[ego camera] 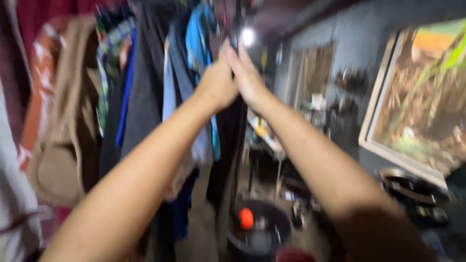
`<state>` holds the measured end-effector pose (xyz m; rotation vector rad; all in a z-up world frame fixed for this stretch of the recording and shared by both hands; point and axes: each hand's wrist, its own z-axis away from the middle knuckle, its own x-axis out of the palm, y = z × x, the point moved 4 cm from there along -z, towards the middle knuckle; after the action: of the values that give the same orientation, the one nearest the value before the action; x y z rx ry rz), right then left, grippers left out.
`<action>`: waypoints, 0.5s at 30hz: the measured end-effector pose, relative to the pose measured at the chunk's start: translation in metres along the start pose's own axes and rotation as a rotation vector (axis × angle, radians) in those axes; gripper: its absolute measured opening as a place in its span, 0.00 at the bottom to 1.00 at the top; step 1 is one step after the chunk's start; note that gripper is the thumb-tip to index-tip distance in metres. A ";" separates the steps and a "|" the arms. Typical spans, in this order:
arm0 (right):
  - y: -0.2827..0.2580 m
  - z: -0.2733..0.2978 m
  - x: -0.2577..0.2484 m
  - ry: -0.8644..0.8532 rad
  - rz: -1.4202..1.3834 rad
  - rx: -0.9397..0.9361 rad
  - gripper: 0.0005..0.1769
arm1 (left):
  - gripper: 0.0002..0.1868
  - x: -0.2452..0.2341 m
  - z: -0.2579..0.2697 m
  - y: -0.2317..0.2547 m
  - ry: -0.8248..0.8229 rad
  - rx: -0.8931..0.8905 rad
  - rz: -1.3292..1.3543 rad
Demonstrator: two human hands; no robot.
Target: The person picks up various garments from a pile on a chair, places them on hangers, and hangs them on a nearby rack. The items include a patterned shirt, a dark t-shirt, a blue graphic shirt, and a brown cloth.
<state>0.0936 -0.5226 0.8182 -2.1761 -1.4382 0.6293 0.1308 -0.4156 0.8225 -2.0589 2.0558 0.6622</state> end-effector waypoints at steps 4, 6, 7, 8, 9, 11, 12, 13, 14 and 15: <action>-0.014 0.061 0.022 -0.091 0.048 -0.077 0.45 | 0.35 -0.019 0.067 0.027 0.068 0.145 0.120; -0.022 0.105 0.035 -0.130 -0.026 0.096 0.44 | 0.30 -0.028 0.104 0.041 0.051 0.146 0.165; -0.027 0.129 0.042 -0.144 -0.060 0.175 0.44 | 0.29 -0.034 0.121 0.047 0.023 0.141 0.169; -0.030 0.152 0.048 -0.115 -0.045 0.232 0.44 | 0.28 -0.040 0.142 0.051 -0.004 0.137 0.174; -0.031 0.177 0.053 -0.083 -0.030 0.292 0.44 | 0.27 -0.044 0.164 0.056 -0.036 0.132 0.183; -0.030 0.227 0.062 -0.036 -0.015 0.380 0.43 | 0.25 -0.046 0.207 0.059 -0.122 0.033 0.252; -0.028 0.253 0.066 -0.021 -0.015 0.407 0.43 | 0.26 -0.046 0.227 0.059 -0.166 -0.017 0.287; -0.026 0.276 0.071 -0.006 -0.018 0.436 0.43 | 0.28 -0.045 0.247 0.058 -0.206 -0.055 0.377; -0.021 0.296 0.076 0.007 -0.048 0.463 0.44 | 0.31 -0.042 0.267 0.058 -0.246 -0.093 0.467; -0.014 0.316 0.083 0.020 -0.079 0.491 0.44 | 0.34 -0.038 0.287 0.057 -0.287 -0.135 0.555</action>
<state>-0.0762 -0.4024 0.5657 -1.7297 -1.1972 0.8282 0.0204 -0.2653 0.5939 -1.3266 2.4558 1.1289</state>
